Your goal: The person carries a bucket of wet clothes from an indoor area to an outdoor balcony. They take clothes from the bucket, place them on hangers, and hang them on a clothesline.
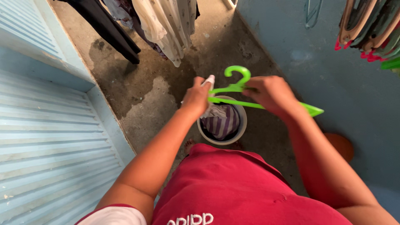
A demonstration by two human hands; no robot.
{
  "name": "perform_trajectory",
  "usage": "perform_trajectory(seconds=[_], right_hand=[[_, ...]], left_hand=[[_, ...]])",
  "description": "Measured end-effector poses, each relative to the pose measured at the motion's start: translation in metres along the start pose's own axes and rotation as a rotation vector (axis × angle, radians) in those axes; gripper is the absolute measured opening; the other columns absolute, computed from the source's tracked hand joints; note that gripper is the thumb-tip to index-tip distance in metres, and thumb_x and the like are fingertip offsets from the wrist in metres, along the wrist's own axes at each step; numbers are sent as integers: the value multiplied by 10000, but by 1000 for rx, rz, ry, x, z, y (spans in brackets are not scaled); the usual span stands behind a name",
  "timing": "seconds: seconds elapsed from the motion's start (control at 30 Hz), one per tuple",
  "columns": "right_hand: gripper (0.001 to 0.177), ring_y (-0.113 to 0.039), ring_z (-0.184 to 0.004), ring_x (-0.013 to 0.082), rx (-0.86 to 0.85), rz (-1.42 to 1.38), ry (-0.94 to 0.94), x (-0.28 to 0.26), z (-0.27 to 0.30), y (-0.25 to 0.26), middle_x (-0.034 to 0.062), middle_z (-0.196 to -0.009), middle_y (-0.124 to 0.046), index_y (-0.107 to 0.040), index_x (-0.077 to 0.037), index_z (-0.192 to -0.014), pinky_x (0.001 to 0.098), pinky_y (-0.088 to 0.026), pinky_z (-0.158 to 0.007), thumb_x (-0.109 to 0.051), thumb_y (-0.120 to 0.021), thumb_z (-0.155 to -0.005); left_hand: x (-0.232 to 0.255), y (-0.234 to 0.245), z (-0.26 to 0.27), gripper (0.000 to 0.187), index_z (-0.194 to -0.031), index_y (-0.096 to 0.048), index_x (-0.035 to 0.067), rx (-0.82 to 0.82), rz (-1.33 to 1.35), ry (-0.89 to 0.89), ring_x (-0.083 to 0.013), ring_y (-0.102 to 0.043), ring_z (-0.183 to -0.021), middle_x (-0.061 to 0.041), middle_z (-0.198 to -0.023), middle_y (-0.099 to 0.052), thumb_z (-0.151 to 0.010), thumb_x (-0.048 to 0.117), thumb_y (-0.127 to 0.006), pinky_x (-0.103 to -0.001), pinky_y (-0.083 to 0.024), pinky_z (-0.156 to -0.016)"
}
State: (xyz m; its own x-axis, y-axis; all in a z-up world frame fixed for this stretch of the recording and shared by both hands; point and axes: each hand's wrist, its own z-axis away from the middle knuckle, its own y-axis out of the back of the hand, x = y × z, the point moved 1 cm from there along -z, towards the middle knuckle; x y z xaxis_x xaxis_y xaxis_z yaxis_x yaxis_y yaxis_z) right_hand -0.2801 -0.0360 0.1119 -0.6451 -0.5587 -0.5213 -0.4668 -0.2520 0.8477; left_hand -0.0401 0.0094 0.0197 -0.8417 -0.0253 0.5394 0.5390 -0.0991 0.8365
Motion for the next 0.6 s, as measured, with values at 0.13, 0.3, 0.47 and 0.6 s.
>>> perform_trajectory(seconds=[0.13,0.3,0.47,0.6], right_hand=[[157,-671,-880,342,59,13,38,-10,-12,-22,94,-931,-714,-728,-84,-942,462,-512,-729,-214,-788,-878],[184,-552,-1041,333,612,218,244,-13,1,-42,94,-1065,-606,-712,-100,-993,477,-431,-907,-124,-827,-851],[168,-541,-987,361,393,121,67,13,29,-119,116,-1019,-581,-769,-157,-925,487,-427,-848,-127,-802,-762],[342,-591,-967,319,50,-413,-400,68,14,-196,165,-1180,-541,-622,-244,-1209,475,-497,-826,-167,-713,-888]], left_hand=[[13,4,6,207,-1174,-651,94,132,-107,-180,-365,-678,-1025,-135,-1126,-652,-982,34,-600,-487,-552,-829],[12,20,3,82,-838,-688,103,440,-307,-345,-308,-667,-930,-44,-808,-701,-859,182,-691,-477,-518,-789],[20,14,2,96,-995,-621,17,299,89,-302,-377,-663,-932,-163,-989,-675,-967,108,-611,-474,-517,-769],[34,9,11,117,-1026,-592,6,228,396,-305,-402,-673,-949,-186,-1000,-657,-1017,122,-604,-460,-525,-769]])
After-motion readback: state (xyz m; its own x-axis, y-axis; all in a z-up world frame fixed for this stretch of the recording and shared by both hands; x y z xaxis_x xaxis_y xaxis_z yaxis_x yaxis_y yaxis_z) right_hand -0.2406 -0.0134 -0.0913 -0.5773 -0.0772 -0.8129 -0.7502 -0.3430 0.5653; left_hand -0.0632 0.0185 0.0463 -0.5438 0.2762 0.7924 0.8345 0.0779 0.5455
